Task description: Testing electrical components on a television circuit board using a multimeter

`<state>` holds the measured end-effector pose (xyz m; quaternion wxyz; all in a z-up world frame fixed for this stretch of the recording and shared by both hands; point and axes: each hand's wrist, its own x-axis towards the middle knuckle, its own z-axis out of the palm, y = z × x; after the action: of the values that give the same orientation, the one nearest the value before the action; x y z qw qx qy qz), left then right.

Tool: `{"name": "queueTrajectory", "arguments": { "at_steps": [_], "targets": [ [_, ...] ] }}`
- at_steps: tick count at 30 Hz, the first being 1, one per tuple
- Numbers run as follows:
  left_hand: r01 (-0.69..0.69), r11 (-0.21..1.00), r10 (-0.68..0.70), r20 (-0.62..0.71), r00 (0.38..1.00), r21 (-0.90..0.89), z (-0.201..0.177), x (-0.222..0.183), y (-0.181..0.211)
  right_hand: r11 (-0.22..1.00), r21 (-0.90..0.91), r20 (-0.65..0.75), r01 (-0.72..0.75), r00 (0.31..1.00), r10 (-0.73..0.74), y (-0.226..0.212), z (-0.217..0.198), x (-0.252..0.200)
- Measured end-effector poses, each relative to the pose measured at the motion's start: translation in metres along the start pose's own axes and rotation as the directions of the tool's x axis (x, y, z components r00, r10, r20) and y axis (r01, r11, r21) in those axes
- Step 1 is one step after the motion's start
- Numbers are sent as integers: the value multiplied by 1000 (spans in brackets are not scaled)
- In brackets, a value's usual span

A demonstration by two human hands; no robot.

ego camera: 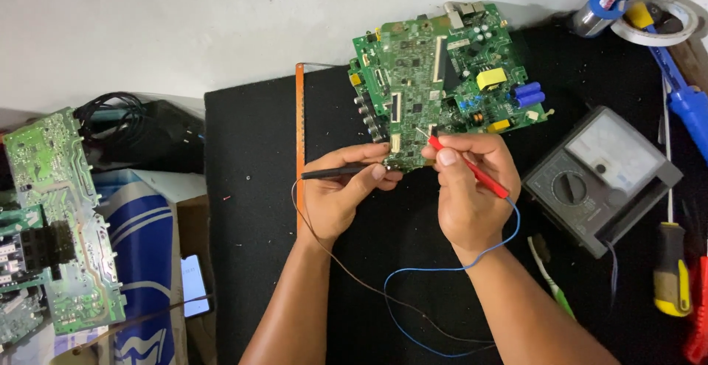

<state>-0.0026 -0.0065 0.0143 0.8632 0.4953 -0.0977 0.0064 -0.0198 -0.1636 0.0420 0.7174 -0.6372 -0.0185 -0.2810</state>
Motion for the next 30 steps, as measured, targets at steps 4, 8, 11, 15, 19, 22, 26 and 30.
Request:
{"name": "queueTrajectory", "arguments": {
  "at_steps": [4,8,11,15,19,22,26,30],
  "targets": [
    [-28,998,28,-2,1000,62,-3,2,3,1000,0,-27,18,999,-18,10,-5,0],
    [-77,997,76,-59,995,-7,-6,5,8,999,1,-66,46,997,-46,15,-8,1],
    [-104,993,101,-75,992,-47,0,7,13,998,-26,-9,50,999,-50,13,-7,-2],
    [-168,985,163,-102,981,-45,2,6,11,984,-125,108,126,988,-113,5,-2,-7],
    [-225,974,217,-139,966,-41,-7,8,1,968,-148,167,202,970,-177,10,-1,-11],
    [-241,970,243,-115,963,36,-12,10,5,971,-130,148,199,973,-179,18,-3,-11],
    [-155,984,140,-161,977,-83,-8,9,7,972,-113,139,207,972,-191,23,-4,-12],
    [-159,983,143,-161,977,-94,-4,9,10,965,-137,157,225,966,-204,23,-6,-11]
  ]
}}
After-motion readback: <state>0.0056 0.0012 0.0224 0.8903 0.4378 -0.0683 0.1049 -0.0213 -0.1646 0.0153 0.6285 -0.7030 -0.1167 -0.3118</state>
